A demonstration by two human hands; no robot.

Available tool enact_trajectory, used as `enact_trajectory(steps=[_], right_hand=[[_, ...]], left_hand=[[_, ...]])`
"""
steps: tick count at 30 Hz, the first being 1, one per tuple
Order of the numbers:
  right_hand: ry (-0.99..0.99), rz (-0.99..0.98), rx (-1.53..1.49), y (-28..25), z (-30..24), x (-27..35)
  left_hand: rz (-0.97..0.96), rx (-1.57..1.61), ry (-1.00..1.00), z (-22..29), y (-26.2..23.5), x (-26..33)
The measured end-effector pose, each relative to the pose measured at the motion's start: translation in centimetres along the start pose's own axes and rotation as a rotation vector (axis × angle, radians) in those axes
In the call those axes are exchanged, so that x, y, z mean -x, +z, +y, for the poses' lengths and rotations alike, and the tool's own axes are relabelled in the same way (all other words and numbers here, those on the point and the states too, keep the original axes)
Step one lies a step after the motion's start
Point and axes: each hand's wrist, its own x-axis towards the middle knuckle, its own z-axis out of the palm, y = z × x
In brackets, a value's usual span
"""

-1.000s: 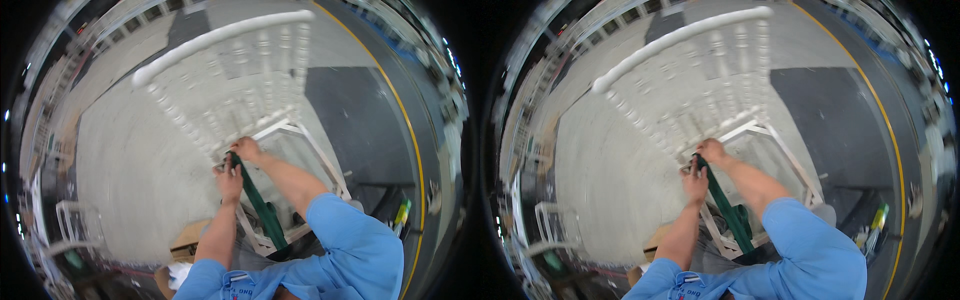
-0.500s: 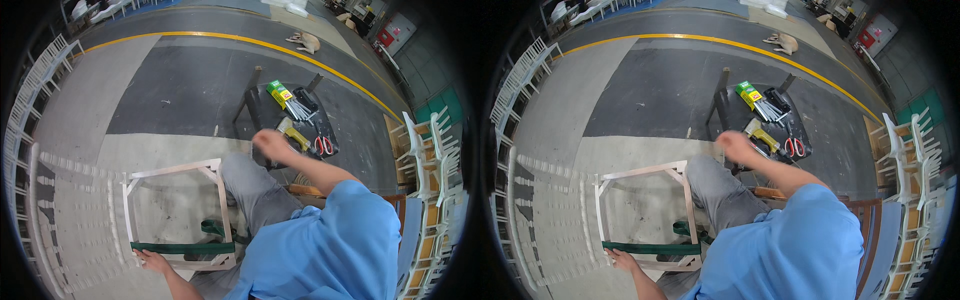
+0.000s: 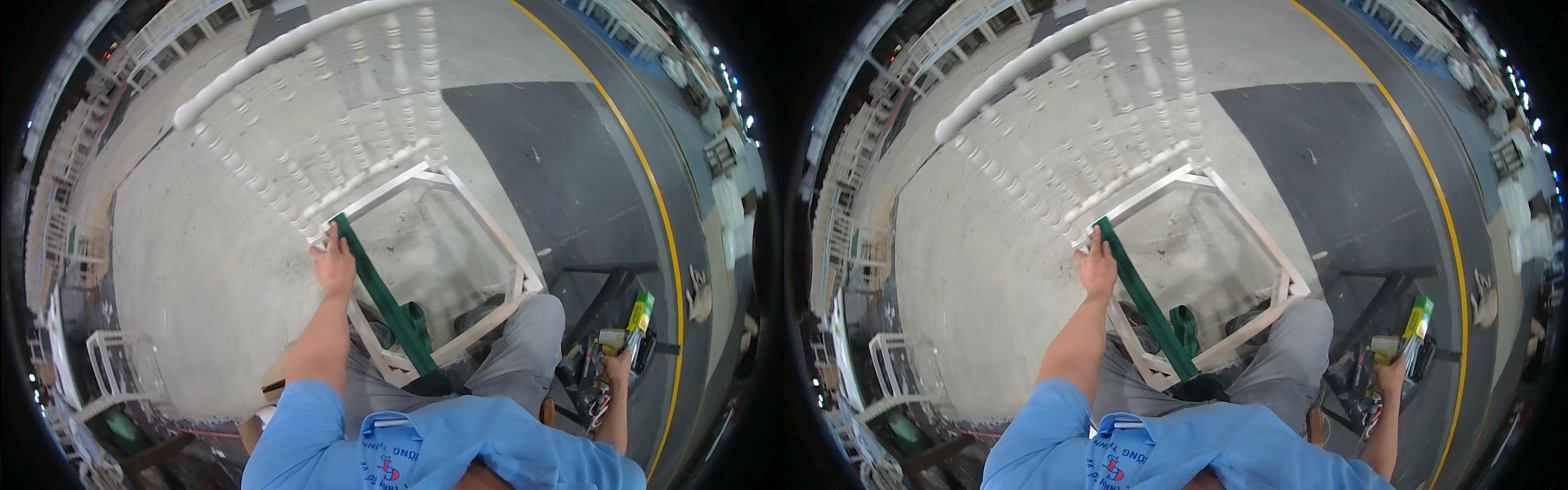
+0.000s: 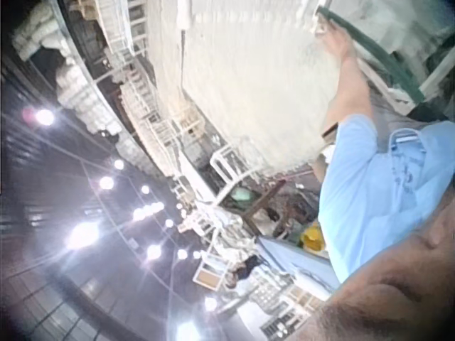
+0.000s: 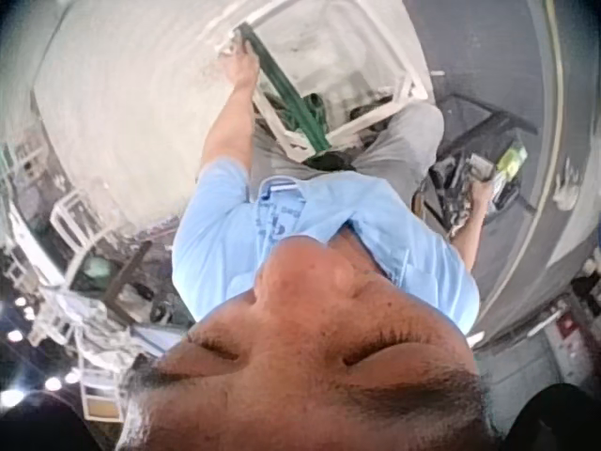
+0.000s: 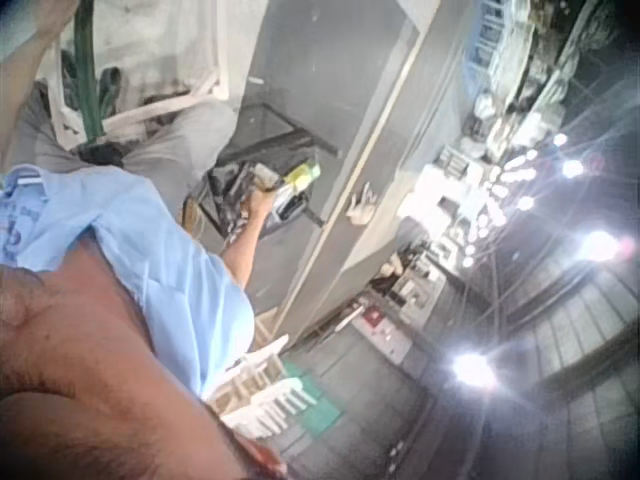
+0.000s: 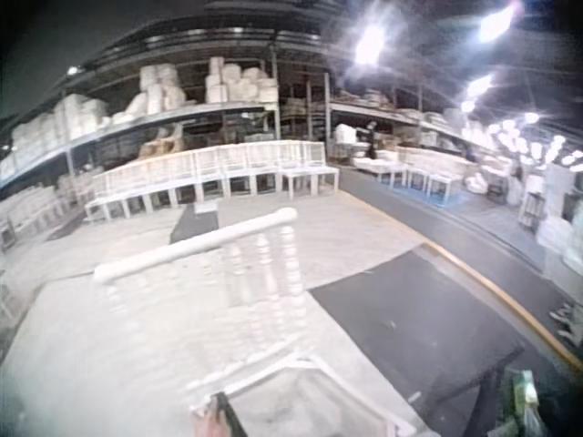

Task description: The person attaches green fabric slings to the seat of a white wooden chair. They position each sling, secure it with a staple gun, and trim excess material with scissors, repeating the process for multiple slings.

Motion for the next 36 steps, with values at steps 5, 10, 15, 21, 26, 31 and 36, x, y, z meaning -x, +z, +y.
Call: enact_trajectory(steps=[5, 10, 15, 21, 26, 31, 36], right_hand=[[-0.450, -0.087, -0.197, -0.9, -15.5, 2.0], [-0.327, -0.666, -0.483, 4.6, -34.0, 6.7], [-0.499, -0.912, -0.457, 21.4, -46.1, 13.7], [-0.463, -1.085, -0.475, 34.7, -51.0, 17.8], [-0.527, -0.957, -0.356, 38.5, -51.6, 17.9], [-0.578, -0.954, -0.406, 39.2, -51.7, 17.6], [-0.576, -0.956, -0.392, 39.2, -51.9, 17.4]], left_hand=[[0.070, -0.037, 0.042, 0.1, -0.8, 0.4], [0.009, 0.039, -0.006, -0.4, -1.0, 0.5], [0.005, 0.071, 0.004, -1.1, -1.2, 0.4], [0.059, 0.117, 0.029, -2.2, -0.2, -0.2], [-0.021, 0.098, 0.005, -2.3, -0.4, -0.2], [-0.018, 0.111, -0.010, -2.1, -1.0, -0.3], [-0.049, 0.139, -0.019, -2.1, -1.2, -0.3]])
